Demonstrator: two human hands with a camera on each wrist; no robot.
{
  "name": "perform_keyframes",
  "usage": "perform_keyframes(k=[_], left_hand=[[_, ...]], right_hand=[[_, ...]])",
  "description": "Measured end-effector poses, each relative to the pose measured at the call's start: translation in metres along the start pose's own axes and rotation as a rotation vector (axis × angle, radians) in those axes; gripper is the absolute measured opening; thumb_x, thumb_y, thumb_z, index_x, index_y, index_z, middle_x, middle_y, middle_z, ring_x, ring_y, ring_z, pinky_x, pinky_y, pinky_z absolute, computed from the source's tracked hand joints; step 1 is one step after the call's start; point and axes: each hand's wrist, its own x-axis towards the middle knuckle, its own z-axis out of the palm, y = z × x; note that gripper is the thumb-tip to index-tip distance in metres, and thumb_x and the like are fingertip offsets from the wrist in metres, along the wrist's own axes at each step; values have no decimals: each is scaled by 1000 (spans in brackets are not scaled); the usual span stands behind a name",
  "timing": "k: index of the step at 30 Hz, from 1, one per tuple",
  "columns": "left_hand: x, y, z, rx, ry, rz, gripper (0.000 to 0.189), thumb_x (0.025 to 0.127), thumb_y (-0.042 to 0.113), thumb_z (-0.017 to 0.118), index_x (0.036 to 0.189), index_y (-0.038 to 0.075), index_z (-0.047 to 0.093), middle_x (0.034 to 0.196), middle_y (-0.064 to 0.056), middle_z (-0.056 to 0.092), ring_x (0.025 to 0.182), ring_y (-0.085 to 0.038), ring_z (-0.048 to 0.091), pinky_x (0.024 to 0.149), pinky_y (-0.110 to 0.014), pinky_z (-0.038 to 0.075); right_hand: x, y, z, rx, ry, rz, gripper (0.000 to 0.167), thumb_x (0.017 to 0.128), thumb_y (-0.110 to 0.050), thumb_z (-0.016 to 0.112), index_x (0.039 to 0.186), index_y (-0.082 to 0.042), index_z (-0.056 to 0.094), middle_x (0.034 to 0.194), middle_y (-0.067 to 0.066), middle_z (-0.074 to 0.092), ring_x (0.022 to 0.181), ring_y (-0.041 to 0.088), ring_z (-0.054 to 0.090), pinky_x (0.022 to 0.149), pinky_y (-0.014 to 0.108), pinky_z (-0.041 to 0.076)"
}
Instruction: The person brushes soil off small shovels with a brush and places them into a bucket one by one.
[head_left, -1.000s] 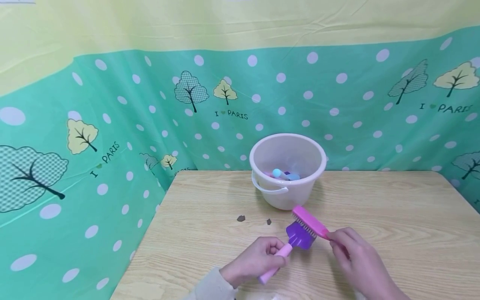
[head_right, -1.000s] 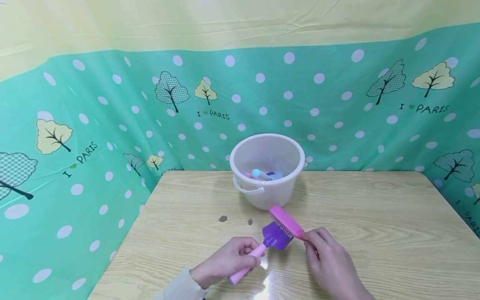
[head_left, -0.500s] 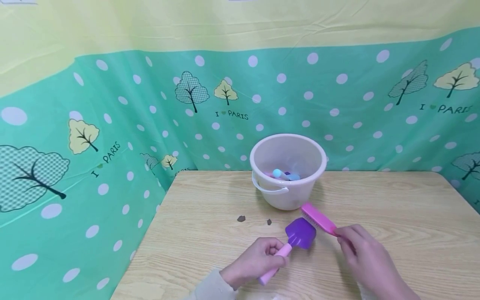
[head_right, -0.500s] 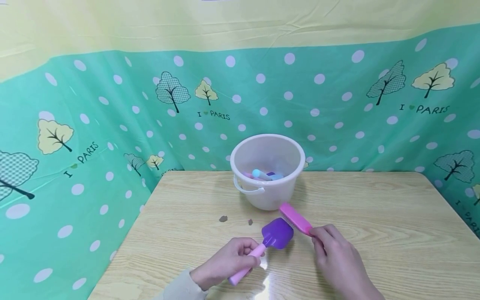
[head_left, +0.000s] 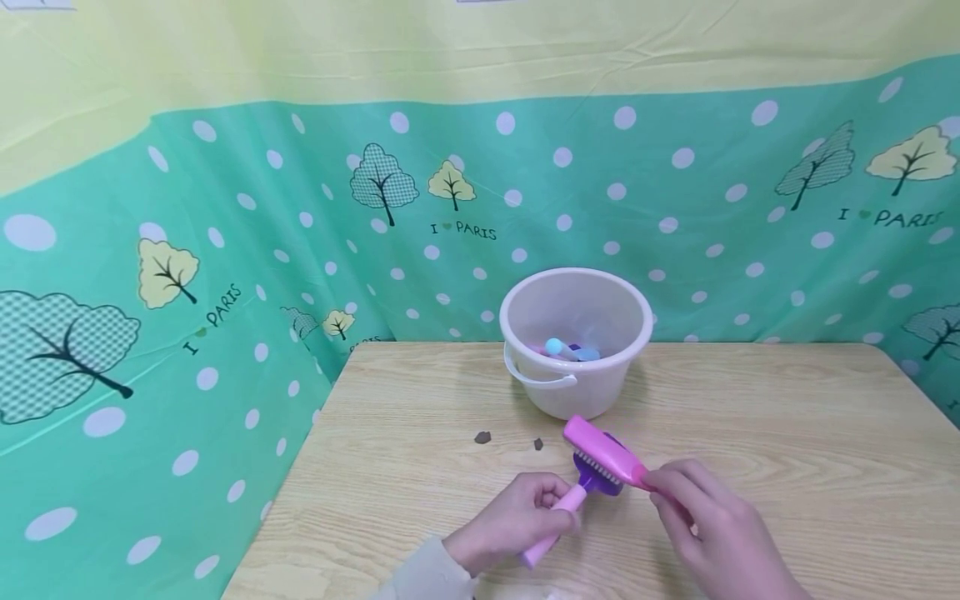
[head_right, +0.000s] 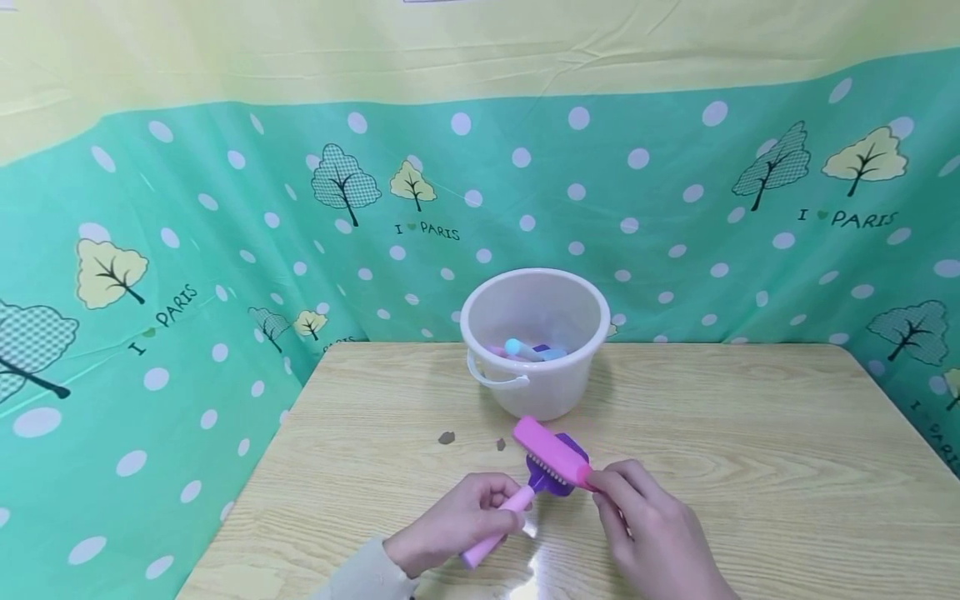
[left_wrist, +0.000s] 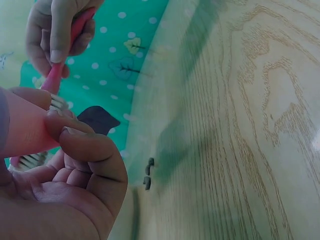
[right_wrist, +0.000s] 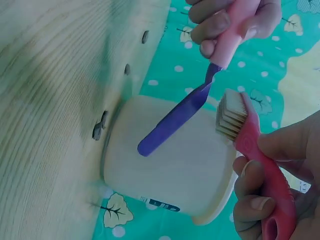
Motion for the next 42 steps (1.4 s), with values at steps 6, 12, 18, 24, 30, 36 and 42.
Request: perform_keyframes(k=[6,12,18,24,30,36,42], left_hand=[[0,1,0,2,12,-9,20,77,13,70,95,4,67,70,4,61,55,-8,53,47,-22,45],[-1,1,0,16,10,5,18,77,13,70,93,5,67,68,4,61,53,-8,53,46,-21,46],[-1,0,1,16,-10,26,18,77,8,68,94,2,66,69,5,62,54,-6,53,47,-20,47],[-2,-1,1,20,-20,29,20,76,5,67,96,1,66,70,5,62,55,-6,54,49,-21,48],[-3,-1,0,19,-18,7,18,77,7,66,94,3,67,67,4,61,53,-7,53,46,-20,46],[-4,-1,-1,33,-15,2,17,76,9,66,92,4,67,65,5,60,51,-7,52,45,-20,45],[-6,-2,-2,38,-7,3,18,75,8,66,93,4,68,66,5,61,52,-7,53,46,-20,45]], right_hand=[[0,-1,4,5,-14,-8,39,73,1,73,103,-24,69,99,-16,58,79,2,56,70,8,44],[-4,5,10,-4,-16,7,41,70,3,75,100,-24,69,96,-17,57,75,-1,52,65,9,42],[-9,16,12,-3,21,33,39,69,7,74,98,-18,70,94,-14,59,72,1,50,63,9,40],[-10,27,11,-28,20,66,34,69,6,72,97,-14,70,91,-13,58,69,0,47,61,7,39],[-12,32,12,-45,0,111,34,71,6,73,98,-15,70,91,-13,59,71,1,49,63,6,39],[-13,36,13,-80,-14,133,33,73,4,73,99,-16,70,93,-13,59,72,2,51,62,13,45],[-13,41,14,-123,-36,161,32,74,2,74,101,-15,69,92,-9,60,71,5,52,57,28,50]])
